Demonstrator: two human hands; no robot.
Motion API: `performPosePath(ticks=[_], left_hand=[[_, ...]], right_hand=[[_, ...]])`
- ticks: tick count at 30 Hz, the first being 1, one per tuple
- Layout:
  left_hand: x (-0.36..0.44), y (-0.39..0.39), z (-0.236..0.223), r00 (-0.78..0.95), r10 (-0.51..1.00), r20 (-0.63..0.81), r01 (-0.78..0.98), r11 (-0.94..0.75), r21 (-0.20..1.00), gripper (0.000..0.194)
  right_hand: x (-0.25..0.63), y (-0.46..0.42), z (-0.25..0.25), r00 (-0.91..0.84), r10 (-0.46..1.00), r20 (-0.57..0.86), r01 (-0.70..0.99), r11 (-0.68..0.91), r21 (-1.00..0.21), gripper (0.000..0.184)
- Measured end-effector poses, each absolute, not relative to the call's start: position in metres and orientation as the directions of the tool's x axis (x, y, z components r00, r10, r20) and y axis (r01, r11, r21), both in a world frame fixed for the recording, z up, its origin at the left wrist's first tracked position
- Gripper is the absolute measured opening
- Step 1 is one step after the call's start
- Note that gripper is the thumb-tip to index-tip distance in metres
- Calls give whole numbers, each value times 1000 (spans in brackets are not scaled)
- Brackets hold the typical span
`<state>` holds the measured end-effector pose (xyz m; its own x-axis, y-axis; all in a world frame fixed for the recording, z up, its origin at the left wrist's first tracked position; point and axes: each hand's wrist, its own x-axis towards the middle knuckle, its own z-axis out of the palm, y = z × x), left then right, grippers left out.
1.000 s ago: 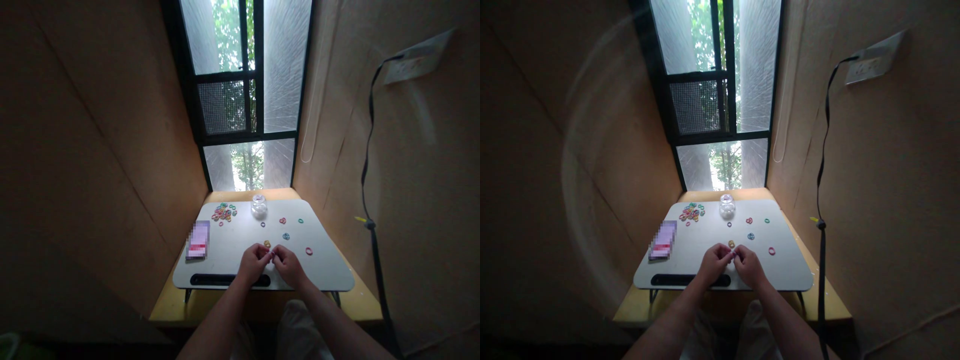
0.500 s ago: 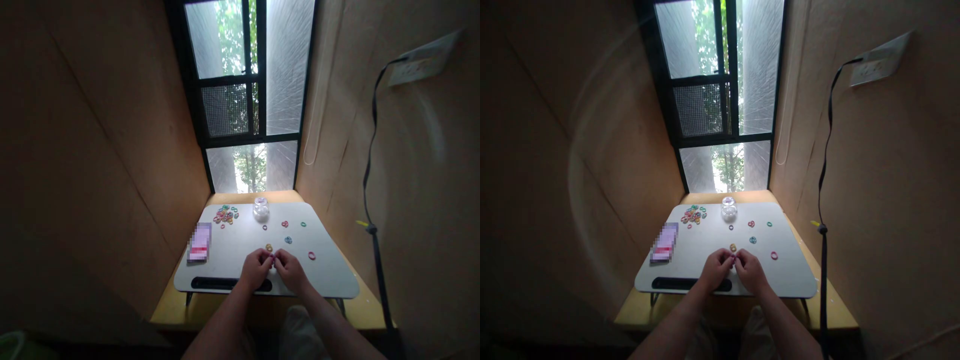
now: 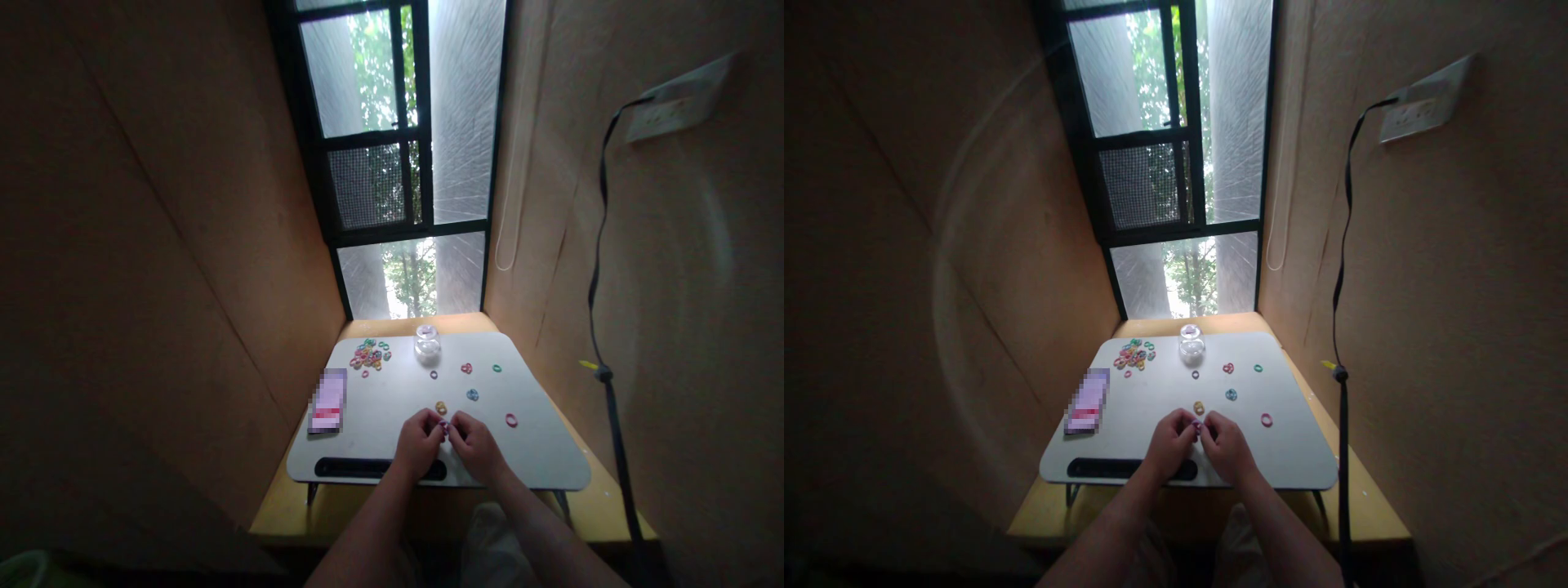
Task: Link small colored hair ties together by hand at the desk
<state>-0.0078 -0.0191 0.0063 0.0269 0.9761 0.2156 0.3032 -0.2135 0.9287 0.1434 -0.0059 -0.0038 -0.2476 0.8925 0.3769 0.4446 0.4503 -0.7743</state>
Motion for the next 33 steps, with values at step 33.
performPosePath(ticks=[33], left_hand=[[-6, -19, -1, 19, 967, 252, 439, -235, 867, 8]], right_hand=[[142, -8, -3, -264, 881, 392, 435, 471, -767, 24]])
